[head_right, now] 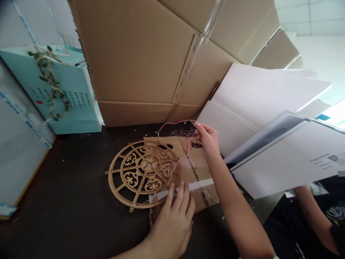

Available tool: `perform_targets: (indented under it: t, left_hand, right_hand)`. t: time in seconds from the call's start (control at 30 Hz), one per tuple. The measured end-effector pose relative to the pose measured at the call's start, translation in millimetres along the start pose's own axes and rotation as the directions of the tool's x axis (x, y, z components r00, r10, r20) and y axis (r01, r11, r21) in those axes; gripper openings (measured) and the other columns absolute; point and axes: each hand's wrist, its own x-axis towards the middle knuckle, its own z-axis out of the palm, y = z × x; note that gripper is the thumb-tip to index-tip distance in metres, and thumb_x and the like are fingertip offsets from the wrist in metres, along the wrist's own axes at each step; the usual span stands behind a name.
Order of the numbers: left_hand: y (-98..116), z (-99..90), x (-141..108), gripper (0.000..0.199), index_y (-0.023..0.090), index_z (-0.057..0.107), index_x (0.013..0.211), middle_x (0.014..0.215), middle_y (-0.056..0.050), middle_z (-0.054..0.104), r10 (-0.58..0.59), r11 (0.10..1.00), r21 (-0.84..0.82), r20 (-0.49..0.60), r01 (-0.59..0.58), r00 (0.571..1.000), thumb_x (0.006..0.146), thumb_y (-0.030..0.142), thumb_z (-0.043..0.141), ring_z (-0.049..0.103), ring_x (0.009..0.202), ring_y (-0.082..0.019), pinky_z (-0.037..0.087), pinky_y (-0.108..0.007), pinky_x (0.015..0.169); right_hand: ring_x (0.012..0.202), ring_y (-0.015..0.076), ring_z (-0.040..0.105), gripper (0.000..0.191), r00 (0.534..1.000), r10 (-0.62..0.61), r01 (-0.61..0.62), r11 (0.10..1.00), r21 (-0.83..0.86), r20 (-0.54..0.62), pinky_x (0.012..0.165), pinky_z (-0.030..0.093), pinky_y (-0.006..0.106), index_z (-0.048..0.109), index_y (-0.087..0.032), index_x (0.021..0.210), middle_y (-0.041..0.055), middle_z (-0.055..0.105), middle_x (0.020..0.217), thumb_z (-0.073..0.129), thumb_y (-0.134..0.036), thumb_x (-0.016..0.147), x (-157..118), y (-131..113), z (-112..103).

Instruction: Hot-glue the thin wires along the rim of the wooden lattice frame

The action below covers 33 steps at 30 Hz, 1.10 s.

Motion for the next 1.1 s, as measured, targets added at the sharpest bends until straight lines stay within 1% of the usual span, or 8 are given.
perform_targets:
  t: [0.13,0.23,0.37,0.4,0.53,0.6,0.73,1.1]
  left_hand:
    - [3,-0.8,-1,0.038,0.006,0.064,0.109,0.107,-0.017,0.066,0.096,0.995,0.02,0.008,-0.097,0.995,0.087,0.038,0.059,0.06,0.103,-0.03,0.045,-0.046,0.092]
    - [3,-0.4,6,0.016,0.014,0.057,0.078,0.069,-0.004,0.055,0.006,0.998,0.07,0.009,-0.007,1.0,0.084,0.026,0.064,0.052,0.065,-0.02,0.044,-0.036,0.065]
    - [1,-3.4,19,0.016,0.015,0.053,0.079,0.07,-0.003,0.052,-0.16,0.974,0.17,0.052,0.149,0.986,0.085,0.025,0.065,0.048,0.064,-0.02,0.043,-0.033,0.058]
    - [1,-5.2,21,0.015,0.015,0.054,0.08,0.071,-0.004,0.052,-0.193,0.966,0.189,0.072,0.177,0.979,0.085,0.024,0.065,0.048,0.064,-0.02,0.043,-0.033,0.057]
    - [10,-14.8,20,0.008,0.014,0.058,0.086,0.076,-0.006,0.054,-0.315,0.928,0.265,0.189,0.26,0.93,0.085,0.02,0.062,0.049,0.069,-0.022,0.046,-0.034,0.06]
    - [15,-19.4,15,0.008,0.012,0.061,0.092,0.081,-0.007,0.056,-0.364,0.906,0.313,0.235,0.284,0.901,0.086,0.017,0.06,0.051,0.075,-0.023,0.049,-0.037,0.069]
    - [12,-25.8,7,0.019,0.008,0.063,0.104,0.093,-0.011,0.06,-0.374,0.903,0.323,0.259,0.285,0.891,0.087,0.014,0.055,0.055,0.087,-0.026,0.05,-0.042,0.082]
    - [-25,-27.9,16,0.018,0.011,0.06,0.093,0.079,-0.006,0.054,-0.19,0.959,0.255,0.255,0.123,0.948,0.09,0.003,0.044,0.054,0.075,-0.024,0.047,-0.038,0.071]
  right_hand:
    - [0.054,0.0107,0.046,0.052,0.997,0.06,-0.053,0.987,-0.15,0.042,0.047,0.037,0.024,0.061,-0.012,0.099,0.0038,0.057,0.074,0.071,-0.048,0.063,9,38,-5]
    - [0.059,0.0121,0.049,0.052,0.998,-0.021,0.035,0.967,-0.252,0.057,0.054,0.04,0.025,0.059,-0.011,0.109,0.001,0.056,0.073,0.069,-0.042,0.069,-8,49,-3]
    - [0.071,0.0134,0.054,0.021,0.939,-0.144,0.243,0.92,-0.307,0.313,0.066,0.044,0.026,0.07,-0.014,0.093,0.0043,0.063,0.081,0.067,-0.031,0.081,-49,32,7]
    - [0.073,0.014,0.056,0.014,0.877,-0.159,0.321,0.897,-0.305,0.454,0.067,0.044,0.027,0.071,-0.015,0.09,0.0051,0.065,0.083,0.067,-0.027,0.083,-58,27,10]
    - [0.103,0.0177,0.06,0.026,0.422,-0.26,0.679,0.725,-0.113,0.868,0.094,0.048,0.033,0.072,-0.017,0.108,0.0087,0.066,0.111,0.055,-0.009,0.09,-78,19,21]
    - [0.111,0.0189,0.058,0.03,0.323,-0.269,0.717,0.695,-0.049,0.908,0.102,0.046,0.036,0.071,-0.016,0.113,0.0092,0.065,0.117,0.055,-0.006,0.09,-79,25,22]
    - [0.1,0.0194,0.059,0.02,0.345,-0.311,0.738,0.672,-0.052,0.886,0.092,0.049,0.036,0.073,-0.017,0.108,0.0079,0.068,0.104,0.059,-0.015,0.095,-78,45,18]
    - [0.098,0.0202,0.056,0.013,0.423,-0.333,0.718,0.69,-0.088,0.843,0.091,0.047,0.036,0.066,-0.014,0.1,0.0091,0.064,0.103,0.053,-0.013,0.097,-80,53,13]
